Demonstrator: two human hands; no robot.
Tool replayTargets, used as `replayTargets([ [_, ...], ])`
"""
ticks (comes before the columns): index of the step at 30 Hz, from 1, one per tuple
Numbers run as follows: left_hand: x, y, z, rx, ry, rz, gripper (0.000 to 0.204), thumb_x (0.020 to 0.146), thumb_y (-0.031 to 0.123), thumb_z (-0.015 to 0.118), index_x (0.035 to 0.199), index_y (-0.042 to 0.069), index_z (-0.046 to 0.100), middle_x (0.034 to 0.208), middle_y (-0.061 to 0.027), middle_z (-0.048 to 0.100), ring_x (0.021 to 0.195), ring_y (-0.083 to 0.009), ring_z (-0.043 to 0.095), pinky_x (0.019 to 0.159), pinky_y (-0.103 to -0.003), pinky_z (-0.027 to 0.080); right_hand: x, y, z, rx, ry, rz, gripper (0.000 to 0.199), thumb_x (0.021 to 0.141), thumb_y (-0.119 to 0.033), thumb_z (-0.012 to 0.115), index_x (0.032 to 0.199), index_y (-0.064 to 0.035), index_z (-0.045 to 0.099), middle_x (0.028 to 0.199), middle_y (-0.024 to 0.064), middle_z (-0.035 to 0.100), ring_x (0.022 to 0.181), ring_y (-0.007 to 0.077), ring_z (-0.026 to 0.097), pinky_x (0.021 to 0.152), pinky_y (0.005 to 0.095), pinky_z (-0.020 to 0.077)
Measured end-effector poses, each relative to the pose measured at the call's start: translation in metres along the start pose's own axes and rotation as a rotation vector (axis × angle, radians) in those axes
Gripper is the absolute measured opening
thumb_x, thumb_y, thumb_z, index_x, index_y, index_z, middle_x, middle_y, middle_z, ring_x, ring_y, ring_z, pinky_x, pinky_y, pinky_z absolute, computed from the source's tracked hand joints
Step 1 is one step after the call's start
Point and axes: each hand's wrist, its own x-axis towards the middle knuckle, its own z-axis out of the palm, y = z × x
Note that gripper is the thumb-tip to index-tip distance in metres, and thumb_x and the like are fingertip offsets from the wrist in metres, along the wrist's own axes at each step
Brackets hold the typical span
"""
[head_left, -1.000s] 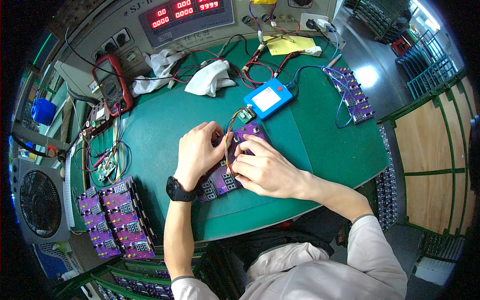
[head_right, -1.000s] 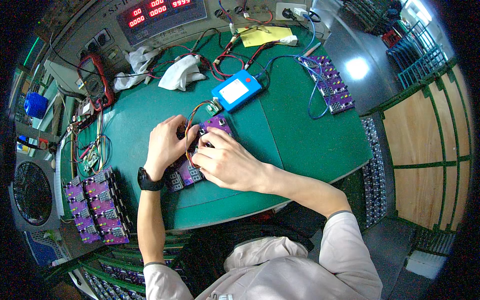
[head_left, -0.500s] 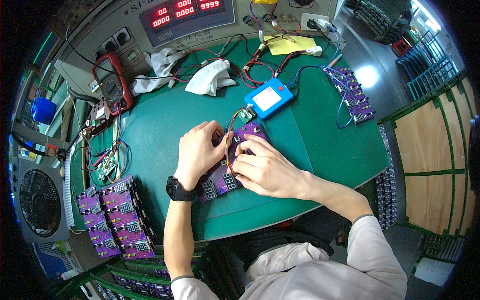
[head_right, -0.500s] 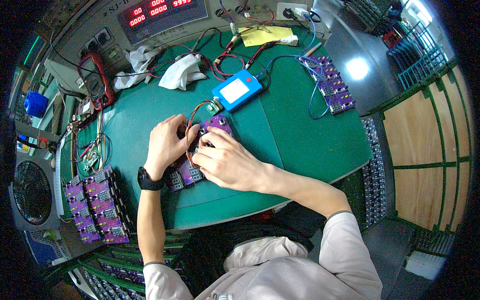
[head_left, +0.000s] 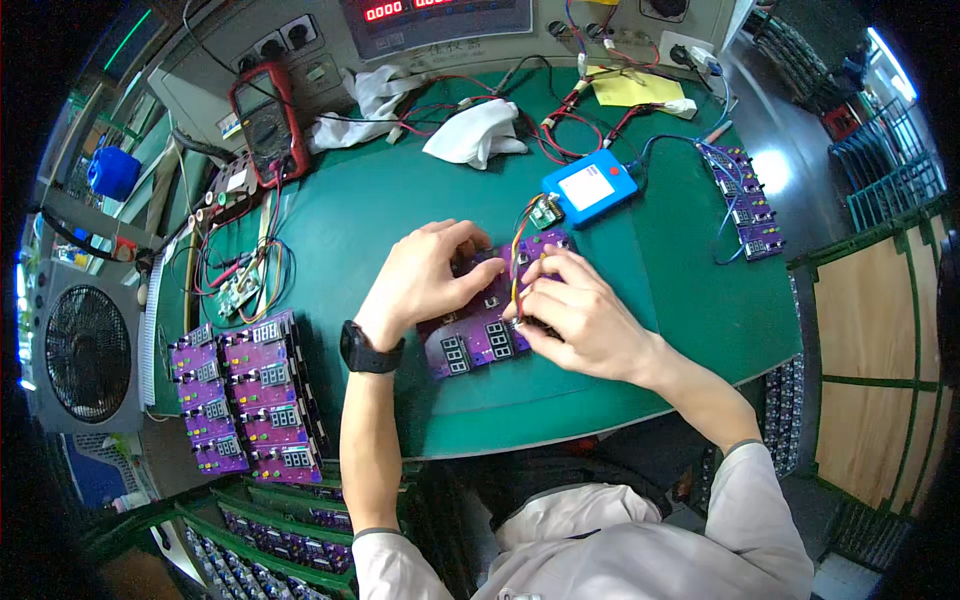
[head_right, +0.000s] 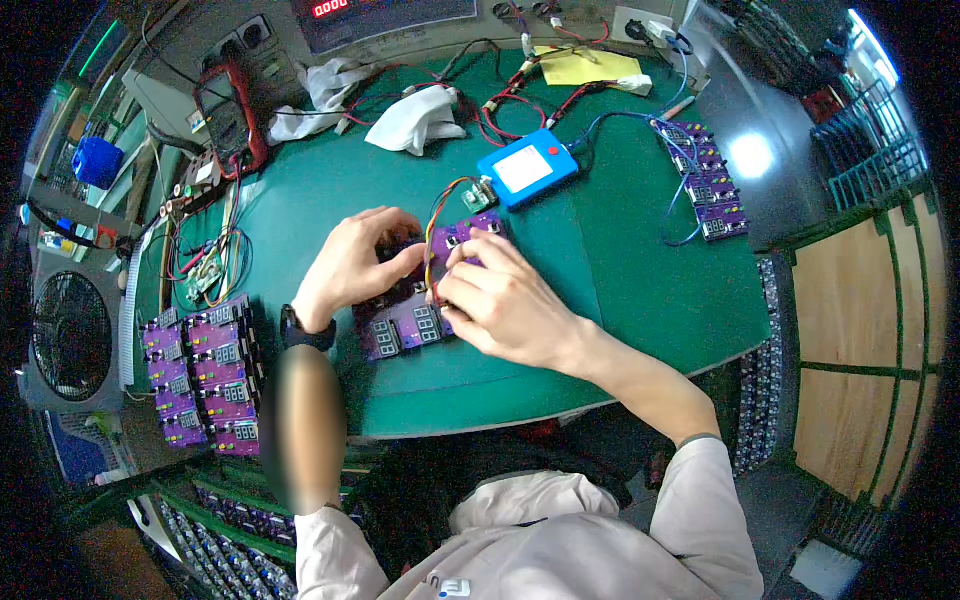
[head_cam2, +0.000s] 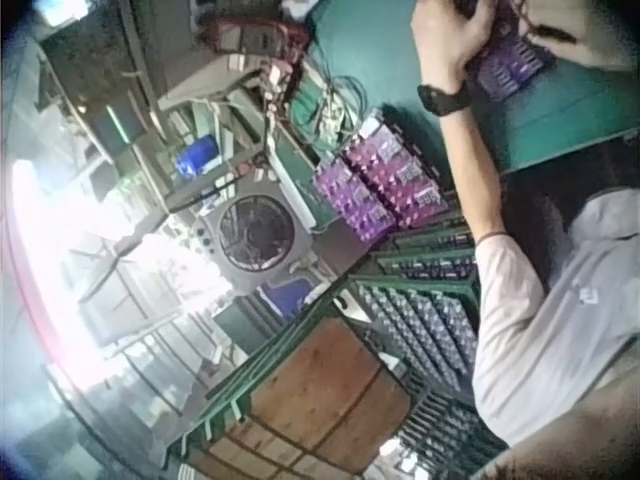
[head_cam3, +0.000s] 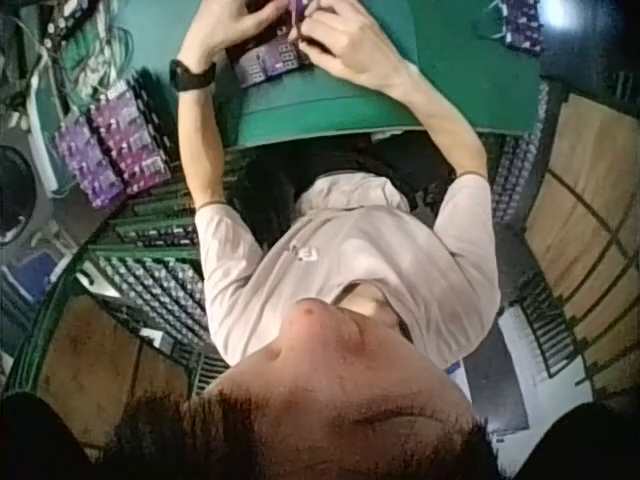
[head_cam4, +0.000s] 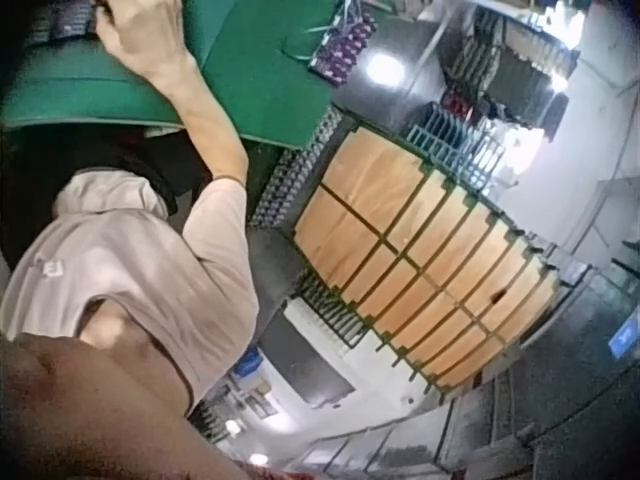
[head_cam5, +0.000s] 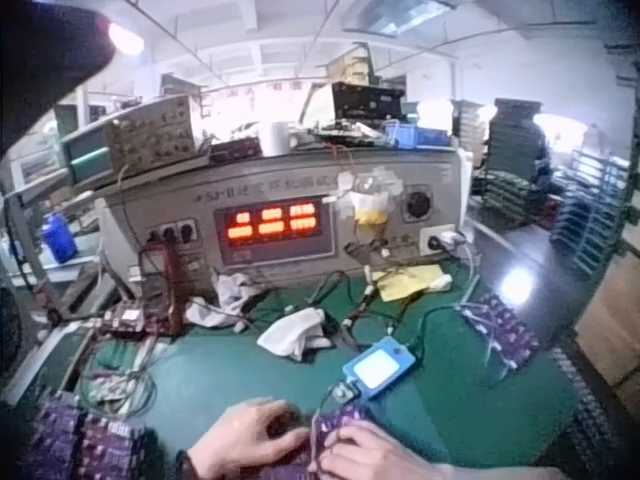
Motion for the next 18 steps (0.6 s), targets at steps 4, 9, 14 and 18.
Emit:
replayTargets([
  [4, -0.011, -0.009, -0.006, -0.044, 0.0, 0.054, 0.03, 0.09, 0.032, 0.081, 0.106, 0.007, 0.077, 0.094, -0.0123, 0.073, 0.09, -0.0312, 0.071, 0.082, -0.043, 0.058, 0.001, 0.002, -0.002, 0.126, 0.056, 0.043, 0.019, 0.085, -0.011, 0.082, 0.101, -0.0054, 0.074, 0.102, 0.0095, 0.073, 0.115, 0.0319, 0.064, 0.111, 0.0503, 0.0478],
  [9, 0.0, 0.001, 0.016, -0.039, 0.096, 0.074, 0.028, 0.09, 0.031, 0.081, 0.106, 0.009, 0.078, 0.089, -0.0104, 0.071, 0.087, -0.0306, 0.068, 0.078, -0.044, 0.056, 0.001, -0.003, 0.002, 0.125, 0.083, -0.005, 0.017, 0.084, -0.01, 0.083, 0.099, -0.0063, 0.075, 0.101, 0.0092, 0.075, 0.116, 0.031, 0.065, 0.112, 0.0503, 0.0477],
  [14, 0.015, 0.006, 0.027, -0.048, 0.104, 0.097, 0.028, 0.087, 0.029, 0.08, 0.107, 0.01, 0.079, 0.093, -0.0096, 0.075, 0.088, -0.0309, 0.069, 0.079, -0.043, 0.057, 0.003, -0.003, 0.009, 0.14, 0.088, 0.003, 0.02, 0.08, -0.005, 0.088, 0.095, -0.0068, 0.076, 0.095, 0.0055, 0.075, 0.111, 0.0316, 0.065, 0.118, 0.0535, 0.0449],
  [18, 0.019, 0.007, 0.03, -0.082, 0.09, 0.074, 0.028, 0.087, 0.03, 0.079, 0.107, 0.01, 0.08, 0.095, -0.0097, 0.076, 0.089, -0.0299, 0.071, 0.081, -0.043, 0.059, 0.002, -0.001, 0.009, 0.091, 0.081, -0.004, 0.017, 0.083, -0.012, 0.084, 0.095, -0.0076, 0.073, 0.098, 0.0076, 0.074, 0.115, 0.031, 0.064, 0.118, 0.0543, 0.0438],
])
